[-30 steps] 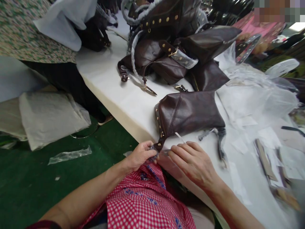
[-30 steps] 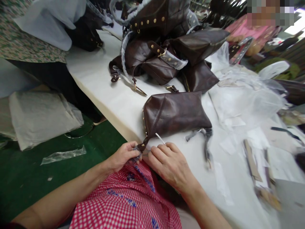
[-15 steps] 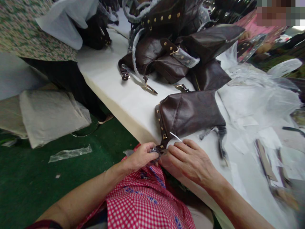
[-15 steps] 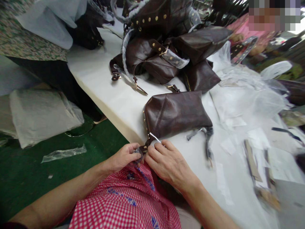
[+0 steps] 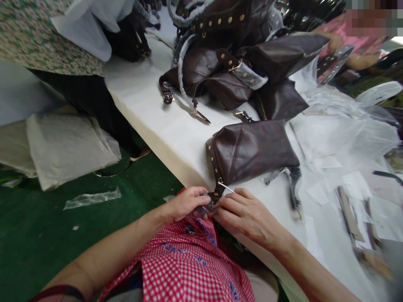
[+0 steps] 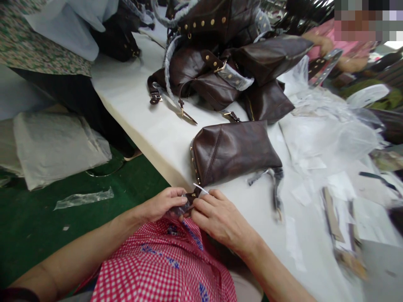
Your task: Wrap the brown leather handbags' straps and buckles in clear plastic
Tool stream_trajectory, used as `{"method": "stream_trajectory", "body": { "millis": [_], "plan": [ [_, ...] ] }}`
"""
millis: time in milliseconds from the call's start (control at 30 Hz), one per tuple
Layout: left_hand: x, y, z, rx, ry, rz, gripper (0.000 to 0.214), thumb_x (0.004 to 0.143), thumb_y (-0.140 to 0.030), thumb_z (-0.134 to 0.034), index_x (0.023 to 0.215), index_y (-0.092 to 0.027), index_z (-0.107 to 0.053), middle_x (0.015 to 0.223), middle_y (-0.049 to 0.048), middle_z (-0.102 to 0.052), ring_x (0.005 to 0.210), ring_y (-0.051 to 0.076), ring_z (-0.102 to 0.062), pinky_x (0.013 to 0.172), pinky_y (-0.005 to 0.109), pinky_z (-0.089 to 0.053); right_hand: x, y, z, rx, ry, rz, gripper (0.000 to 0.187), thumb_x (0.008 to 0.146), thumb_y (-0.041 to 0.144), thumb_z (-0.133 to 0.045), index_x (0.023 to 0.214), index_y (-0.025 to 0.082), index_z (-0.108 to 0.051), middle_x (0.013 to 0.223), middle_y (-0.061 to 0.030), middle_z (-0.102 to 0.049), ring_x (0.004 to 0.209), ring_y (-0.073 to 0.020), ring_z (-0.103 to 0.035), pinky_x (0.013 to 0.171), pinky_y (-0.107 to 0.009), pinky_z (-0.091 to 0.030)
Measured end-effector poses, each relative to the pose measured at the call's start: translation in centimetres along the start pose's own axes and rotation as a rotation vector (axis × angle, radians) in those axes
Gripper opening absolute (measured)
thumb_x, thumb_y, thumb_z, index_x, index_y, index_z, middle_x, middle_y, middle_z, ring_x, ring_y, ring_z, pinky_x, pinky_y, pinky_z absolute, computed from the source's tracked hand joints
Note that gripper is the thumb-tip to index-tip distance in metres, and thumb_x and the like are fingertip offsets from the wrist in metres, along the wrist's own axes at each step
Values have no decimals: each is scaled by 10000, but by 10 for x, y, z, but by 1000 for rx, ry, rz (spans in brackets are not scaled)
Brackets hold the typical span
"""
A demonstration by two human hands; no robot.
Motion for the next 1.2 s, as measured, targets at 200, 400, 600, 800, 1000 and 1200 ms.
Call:
{"method": "stream_trajectory", "body": {
  "millis": [200,400,600,800,1000,1200],
  "plan": [
    [-1,-8,-1,35,29,50,242,686,-346,-643,778,-150,-535,627,34,-661,481,112,-606,433,168,-403,-4,-3,18,-125,-122,-33,288,988,148,-369,817,175,-599,865,-55,-660,761,-159,-522,742,-333,-337],
    [-1,-11,-4,27,10,25,211,675,-315,-629,770,-151,-538,616,33,-666,459,108,-599,411,161,-373,1,-3,31,-232,-126,25,252,965,114,-401,843,184,-609,793,-33,-646,753,-155,-544,738,-332,-339],
    [-2,-10,-4,43,30,51,212,676,-309,-631,780,-144,-548,631,38,-673,480,112,-610,460,189,-443,6,-4,29,-233,-109,58,290,976,122,-361,813,188,-591,792,-31,-654,728,-147,-541,721,-330,-342],
    [-3,-12,-5,38,39,65,198,697,-312,-621,773,-151,-535,622,29,-670,470,105,-605,446,176,-422,6,-10,31,-200,-144,23,269,978,146,-383,805,195,-583,798,-29,-660,744,-142,-550,725,-322,-355],
    [-2,-12,-5,32,29,86,166,712,-278,-612,781,-143,-544,609,20,-665,463,98,-596,435,169,-412,9,-8,24,-189,-84,53,300,986,147,-351,797,193,-579,787,-32,-645,722,-147,-530,716,-326,-344],
    [-2,-11,-5,11,35,83,222,683,-317,-664,775,-151,-548,596,7,-658,454,94,-590,447,180,-438,12,-9,22,-206,-34,76,297,979,134,-346,811,197,-583,792,-30,-638,700,-147,-509,711,-327,-339]
  ]
}}
Point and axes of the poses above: each hand's wrist, its own x-axis towards the middle knuckle, its own z-axis out of the back of the hand, y = z × x, the point moved 6 cm from there along x, towards the middle knuckle
